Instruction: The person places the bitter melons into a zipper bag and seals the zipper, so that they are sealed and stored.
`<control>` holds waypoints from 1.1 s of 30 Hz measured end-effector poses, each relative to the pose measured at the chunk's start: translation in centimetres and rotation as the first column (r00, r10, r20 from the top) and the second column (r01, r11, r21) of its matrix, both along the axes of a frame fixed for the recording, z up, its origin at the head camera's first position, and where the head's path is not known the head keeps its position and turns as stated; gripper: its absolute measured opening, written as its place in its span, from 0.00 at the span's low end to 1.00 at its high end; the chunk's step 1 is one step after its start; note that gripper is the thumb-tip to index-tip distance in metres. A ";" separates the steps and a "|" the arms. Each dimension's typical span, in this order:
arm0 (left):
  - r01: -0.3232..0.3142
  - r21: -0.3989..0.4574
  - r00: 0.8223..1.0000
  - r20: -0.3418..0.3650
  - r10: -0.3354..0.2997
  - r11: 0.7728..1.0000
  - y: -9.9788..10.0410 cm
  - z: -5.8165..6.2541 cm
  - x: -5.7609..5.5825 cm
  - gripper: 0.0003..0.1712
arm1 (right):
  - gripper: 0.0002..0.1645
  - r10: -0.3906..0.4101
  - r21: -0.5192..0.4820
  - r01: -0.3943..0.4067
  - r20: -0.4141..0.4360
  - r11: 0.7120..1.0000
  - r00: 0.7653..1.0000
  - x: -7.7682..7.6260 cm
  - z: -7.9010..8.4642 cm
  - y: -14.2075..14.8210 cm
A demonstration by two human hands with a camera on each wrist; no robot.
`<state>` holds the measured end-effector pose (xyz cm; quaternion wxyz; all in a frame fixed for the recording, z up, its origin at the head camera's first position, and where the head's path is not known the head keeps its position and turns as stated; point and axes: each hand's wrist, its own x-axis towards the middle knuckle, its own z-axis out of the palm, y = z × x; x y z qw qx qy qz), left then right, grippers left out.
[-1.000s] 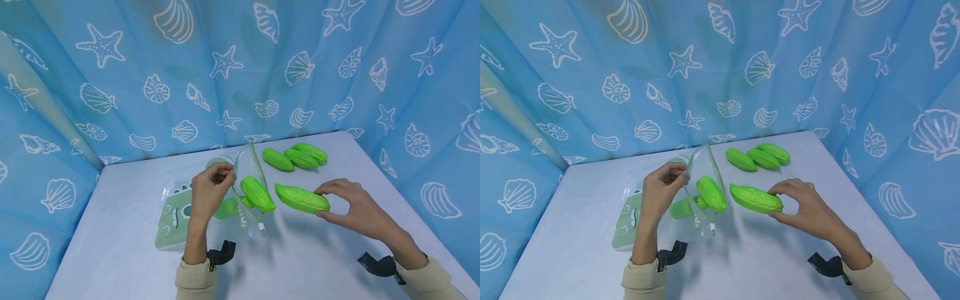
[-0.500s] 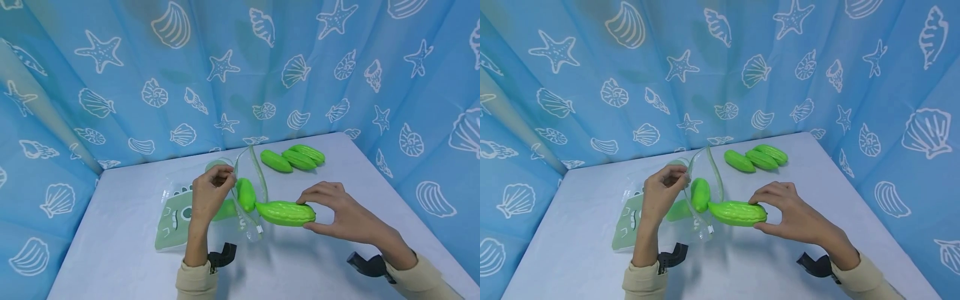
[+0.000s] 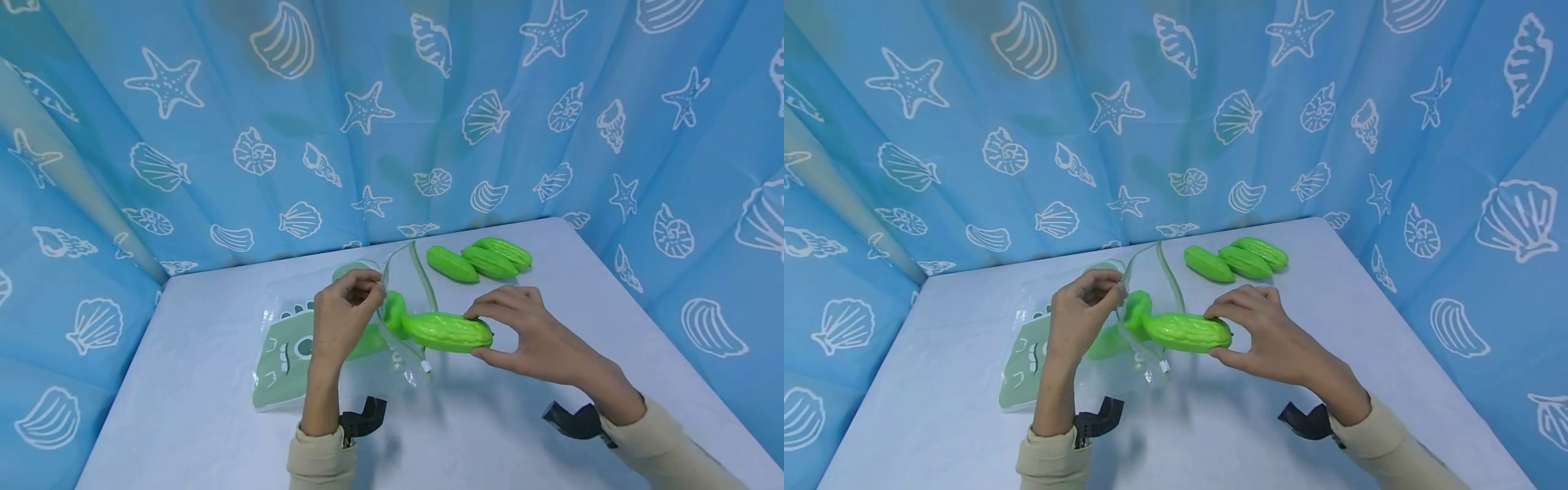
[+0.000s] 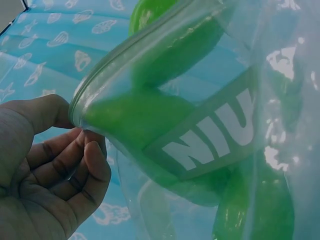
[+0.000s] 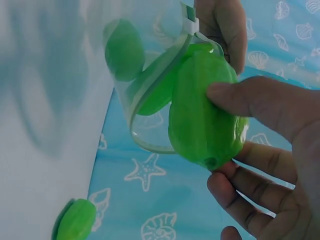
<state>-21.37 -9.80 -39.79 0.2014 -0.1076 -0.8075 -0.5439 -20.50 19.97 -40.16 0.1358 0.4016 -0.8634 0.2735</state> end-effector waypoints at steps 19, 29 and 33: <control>-0.001 -0.005 1.000 0.003 0.001 1.000 0.5 -0.3 -0.1 0.06 | 0.27 -0.067 0.034 0.070 -0.076 0.997 0.995 -1.4 0.2 -2.5; 0.005 -0.004 1.000 -0.008 -0.005 1.000 0.6 -0.3 -0.1 0.06 | 0.27 -0.054 0.049 0.060 -0.115 0.997 0.992 -2.2 0.5 -4.0; 0.001 -0.003 1.000 -0.013 -0.001 1.000 0.6 -0.4 -0.1 0.06 | 0.27 -0.049 0.048 0.056 -0.125 0.997 0.991 -2.7 0.5 -4.4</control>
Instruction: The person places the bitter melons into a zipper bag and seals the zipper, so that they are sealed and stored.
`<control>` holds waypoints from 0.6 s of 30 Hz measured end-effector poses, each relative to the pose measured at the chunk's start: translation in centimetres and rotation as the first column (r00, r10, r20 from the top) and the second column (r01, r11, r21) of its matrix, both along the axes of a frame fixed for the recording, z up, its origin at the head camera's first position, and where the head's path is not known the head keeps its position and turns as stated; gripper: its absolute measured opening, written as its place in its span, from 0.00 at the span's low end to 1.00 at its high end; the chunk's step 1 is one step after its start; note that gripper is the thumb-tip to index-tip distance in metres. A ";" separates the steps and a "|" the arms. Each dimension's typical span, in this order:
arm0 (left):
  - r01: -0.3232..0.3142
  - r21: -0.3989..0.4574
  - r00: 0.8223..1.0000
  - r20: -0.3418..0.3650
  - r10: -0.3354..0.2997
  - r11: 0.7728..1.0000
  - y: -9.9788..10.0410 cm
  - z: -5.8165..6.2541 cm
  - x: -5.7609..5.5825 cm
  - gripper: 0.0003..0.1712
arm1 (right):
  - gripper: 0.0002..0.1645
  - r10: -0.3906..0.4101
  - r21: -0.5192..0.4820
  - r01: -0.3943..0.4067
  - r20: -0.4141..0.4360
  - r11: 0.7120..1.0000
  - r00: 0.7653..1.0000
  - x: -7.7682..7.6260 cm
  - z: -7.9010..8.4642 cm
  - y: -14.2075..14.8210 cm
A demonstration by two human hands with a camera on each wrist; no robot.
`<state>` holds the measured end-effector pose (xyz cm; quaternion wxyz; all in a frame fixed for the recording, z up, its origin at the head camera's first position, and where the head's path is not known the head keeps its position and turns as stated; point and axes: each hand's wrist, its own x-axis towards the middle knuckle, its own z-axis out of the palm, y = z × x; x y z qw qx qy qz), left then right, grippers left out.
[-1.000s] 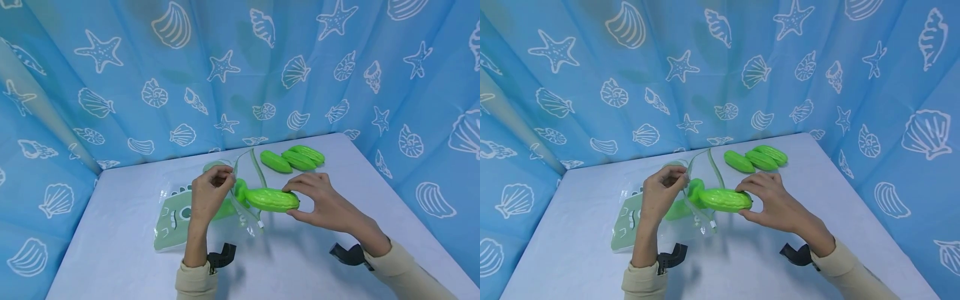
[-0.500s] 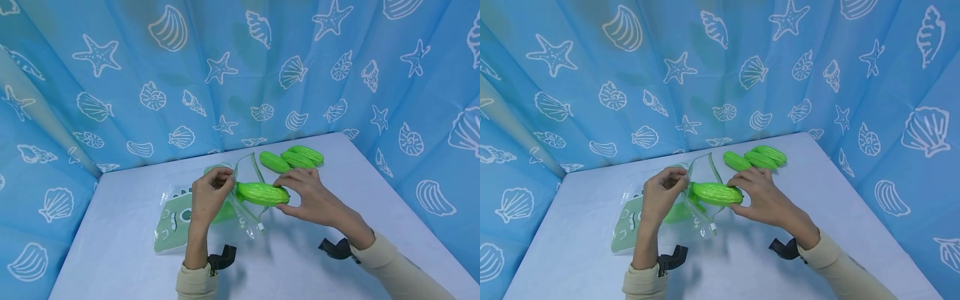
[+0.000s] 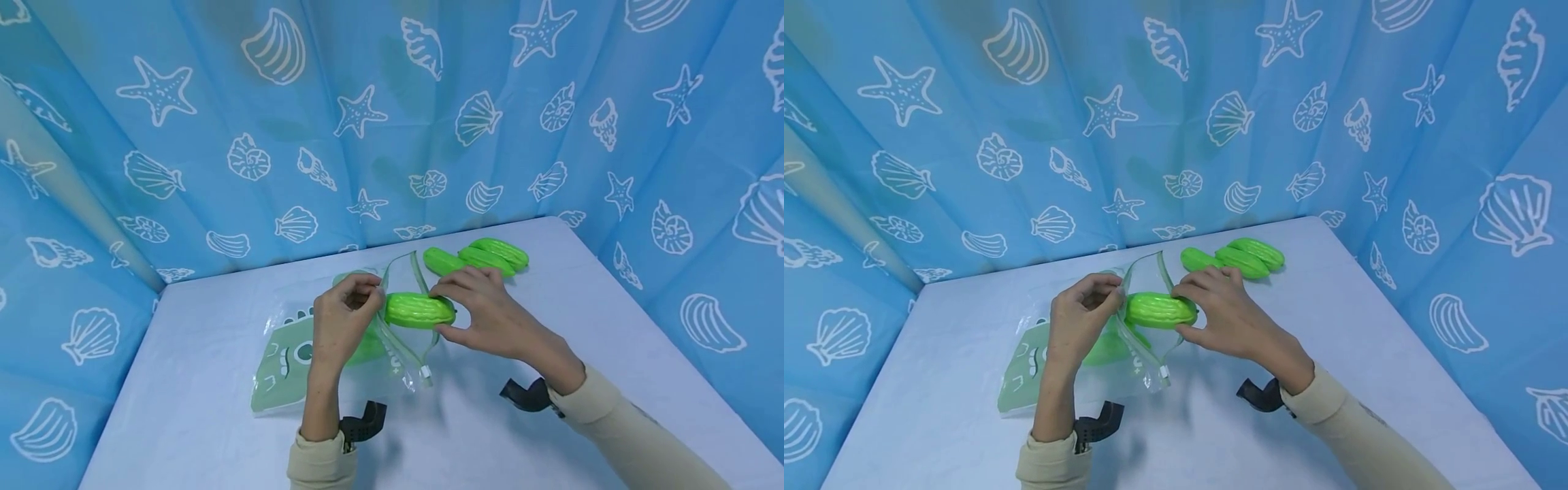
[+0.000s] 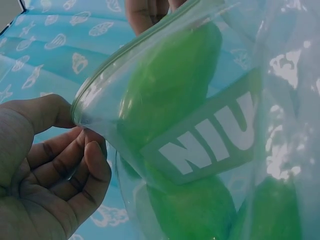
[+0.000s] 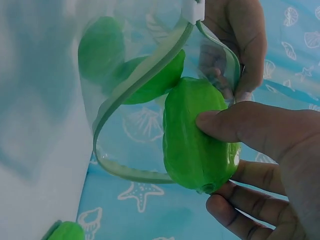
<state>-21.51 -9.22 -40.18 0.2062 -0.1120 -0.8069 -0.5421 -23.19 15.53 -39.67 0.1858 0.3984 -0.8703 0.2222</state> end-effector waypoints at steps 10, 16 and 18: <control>-0.003 0.000 1.000 0.001 0.003 1.000 0.0 0.1 -0.1 0.06 | 0.27 -0.004 0.014 0.004 -0.012 1.000 1.000 -0.4 -0.3 -1.1; -0.007 0.005 1.000 0.018 0.007 1.000 0.0 0.0 0.0 0.06 | 0.27 -0.006 0.030 0.006 0.010 1.000 1.000 -0.6 -0.5 -1.7; -0.003 0.004 1.000 0.019 0.003 1.000 0.0 0.0 0.0 0.06 | 0.26 -0.004 0.033 0.003 0.012 0.999 1.000 -0.7 -0.7 -2.0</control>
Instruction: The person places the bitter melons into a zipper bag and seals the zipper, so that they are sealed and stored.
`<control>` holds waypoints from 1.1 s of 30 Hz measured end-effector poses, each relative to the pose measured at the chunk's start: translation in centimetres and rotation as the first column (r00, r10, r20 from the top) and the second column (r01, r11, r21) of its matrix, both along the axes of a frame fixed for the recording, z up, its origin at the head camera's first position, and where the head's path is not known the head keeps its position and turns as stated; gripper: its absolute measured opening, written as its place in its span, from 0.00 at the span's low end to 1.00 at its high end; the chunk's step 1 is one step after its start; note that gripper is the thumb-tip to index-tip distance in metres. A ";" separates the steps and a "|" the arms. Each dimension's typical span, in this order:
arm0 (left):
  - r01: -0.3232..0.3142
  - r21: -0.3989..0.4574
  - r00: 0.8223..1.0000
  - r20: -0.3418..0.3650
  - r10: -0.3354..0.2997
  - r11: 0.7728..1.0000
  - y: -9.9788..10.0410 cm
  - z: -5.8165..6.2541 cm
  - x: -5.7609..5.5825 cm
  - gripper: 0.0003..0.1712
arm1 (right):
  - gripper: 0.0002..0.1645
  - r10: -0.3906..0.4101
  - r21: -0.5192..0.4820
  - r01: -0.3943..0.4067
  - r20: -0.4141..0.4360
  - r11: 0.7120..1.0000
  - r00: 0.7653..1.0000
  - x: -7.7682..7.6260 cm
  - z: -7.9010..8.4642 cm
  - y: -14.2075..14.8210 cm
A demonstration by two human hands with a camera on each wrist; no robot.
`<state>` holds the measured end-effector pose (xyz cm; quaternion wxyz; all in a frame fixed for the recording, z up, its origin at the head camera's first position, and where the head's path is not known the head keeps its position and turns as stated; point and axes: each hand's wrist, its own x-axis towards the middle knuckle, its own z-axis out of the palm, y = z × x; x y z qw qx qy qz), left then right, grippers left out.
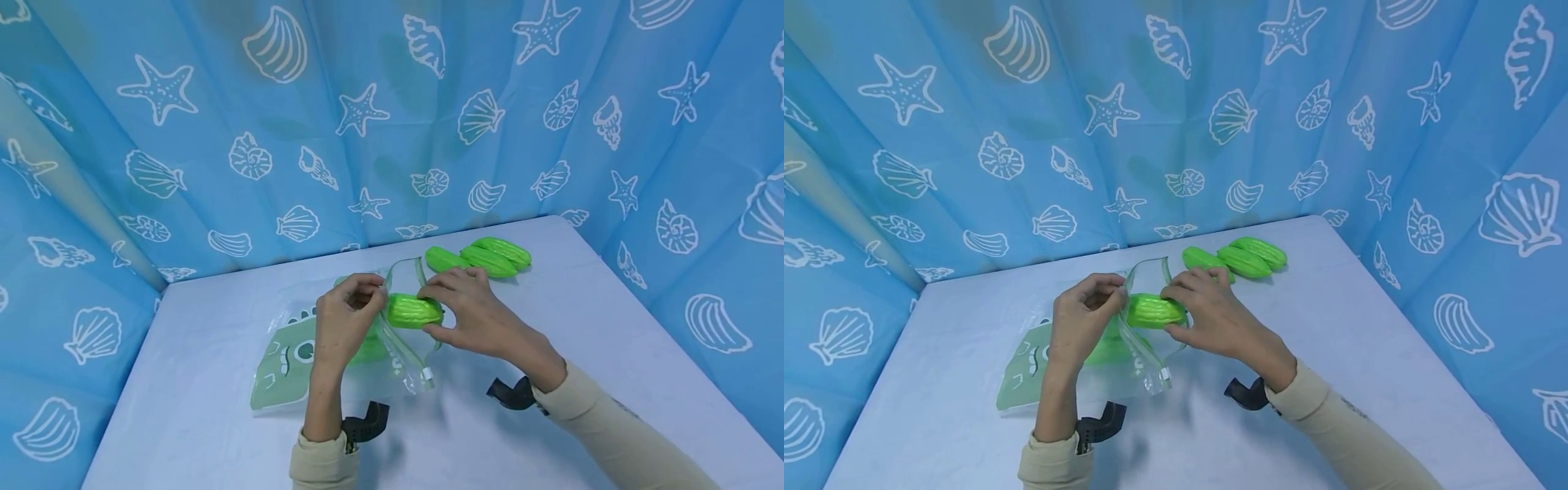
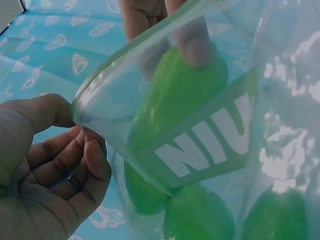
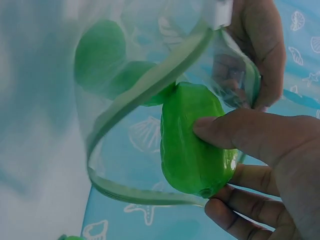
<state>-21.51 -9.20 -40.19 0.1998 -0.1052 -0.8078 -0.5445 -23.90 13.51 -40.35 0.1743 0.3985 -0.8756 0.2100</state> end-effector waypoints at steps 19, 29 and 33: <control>0.036 0.028 0.999 -0.008 -0.036 0.999 -0.4 -0.1 0.0 0.06 | 0.23 0.051 -0.020 -0.051 -0.007 0.999 0.999 -0.9 -1.8 -2.7; 0.021 0.034 1.000 -0.015 -0.021 0.999 -0.6 0.3 -0.2 0.06 | 0.18 -0.057 -0.129 0.052 -0.033 0.990 0.998 -3.9 -0.7 0.5; 0.036 0.056 0.999 -0.004 -0.036 0.998 -0.7 0.0 -0.2 0.06 | 0.17 -0.132 -0.107 0.132 0.015 0.985 0.991 -5.6 -1.7 1.8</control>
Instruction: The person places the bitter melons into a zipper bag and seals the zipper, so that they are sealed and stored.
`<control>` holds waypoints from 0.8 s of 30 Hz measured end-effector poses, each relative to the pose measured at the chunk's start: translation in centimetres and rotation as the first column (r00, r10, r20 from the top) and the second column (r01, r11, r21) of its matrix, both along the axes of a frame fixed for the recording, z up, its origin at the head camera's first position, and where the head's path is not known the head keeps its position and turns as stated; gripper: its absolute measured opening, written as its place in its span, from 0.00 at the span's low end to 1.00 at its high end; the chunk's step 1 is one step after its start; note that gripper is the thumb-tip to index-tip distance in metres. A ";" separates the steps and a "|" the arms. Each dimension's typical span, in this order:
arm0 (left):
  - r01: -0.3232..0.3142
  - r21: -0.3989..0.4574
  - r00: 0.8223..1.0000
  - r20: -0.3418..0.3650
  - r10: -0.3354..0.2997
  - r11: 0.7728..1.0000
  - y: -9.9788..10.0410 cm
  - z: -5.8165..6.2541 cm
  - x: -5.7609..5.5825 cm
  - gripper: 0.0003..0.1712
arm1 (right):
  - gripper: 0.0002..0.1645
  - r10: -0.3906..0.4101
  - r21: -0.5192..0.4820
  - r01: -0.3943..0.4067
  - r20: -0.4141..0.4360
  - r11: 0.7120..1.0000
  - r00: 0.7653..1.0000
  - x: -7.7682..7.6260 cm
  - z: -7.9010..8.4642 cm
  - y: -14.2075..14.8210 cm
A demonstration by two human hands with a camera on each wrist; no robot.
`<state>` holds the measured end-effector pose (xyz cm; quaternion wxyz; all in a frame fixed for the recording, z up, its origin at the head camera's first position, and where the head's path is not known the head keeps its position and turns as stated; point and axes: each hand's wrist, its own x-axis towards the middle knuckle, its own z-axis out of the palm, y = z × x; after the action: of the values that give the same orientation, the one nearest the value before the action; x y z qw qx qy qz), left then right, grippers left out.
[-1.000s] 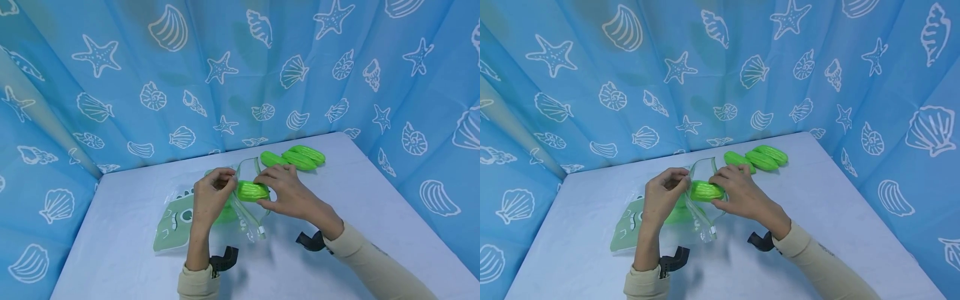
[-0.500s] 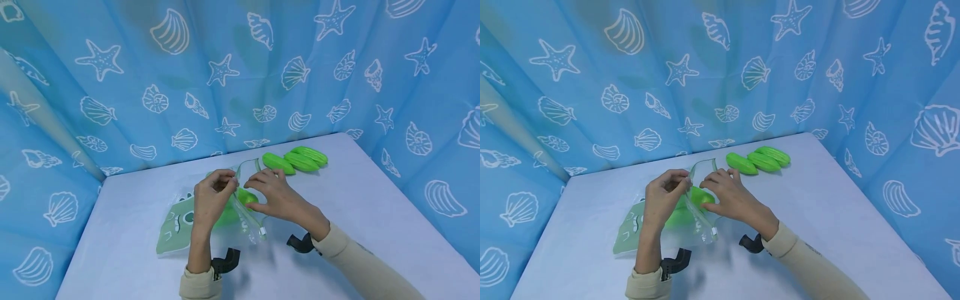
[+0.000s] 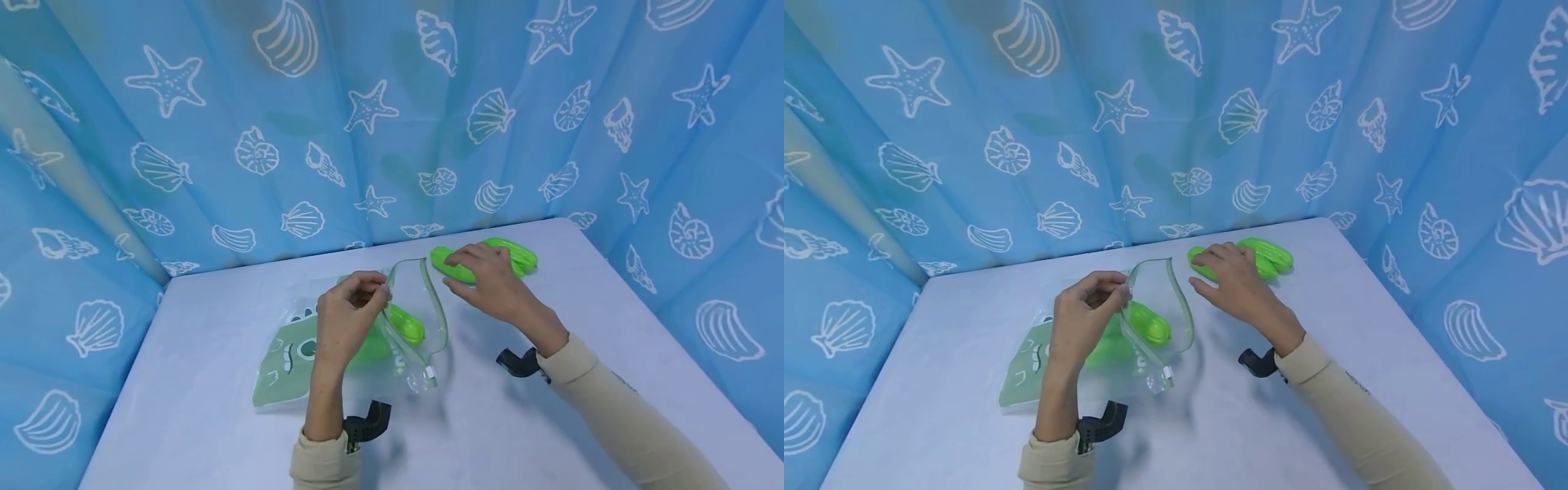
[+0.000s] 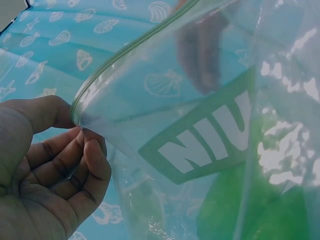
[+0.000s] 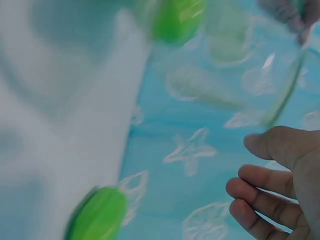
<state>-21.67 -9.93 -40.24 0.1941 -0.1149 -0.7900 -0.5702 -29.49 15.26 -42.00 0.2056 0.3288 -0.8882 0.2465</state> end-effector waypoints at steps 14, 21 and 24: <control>-0.019 0.001 0.999 0.030 0.019 1.000 0.0 -0.6 0.2 0.05 | 0.34 -0.268 0.222 0.232 0.148 0.947 0.952 -6.4 -5.2 1.1; -0.019 -0.008 1.000 0.012 0.019 1.000 0.0 -0.3 0.0 0.06 | 0.39 -0.334 0.310 0.259 0.220 0.915 0.917 -9.0 -6.0 1.2; -0.024 -0.015 1.000 0.010 0.024 1.000 0.0 -0.3 0.0 0.06 | 0.40 -0.347 0.346 0.260 0.219 0.901 0.912 -9.6 -6.7 1.1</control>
<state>-21.63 -9.89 -40.55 0.1960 -0.1041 -0.7964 -0.5626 -39.07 16.34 -48.74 0.0622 0.1754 -0.9761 0.1121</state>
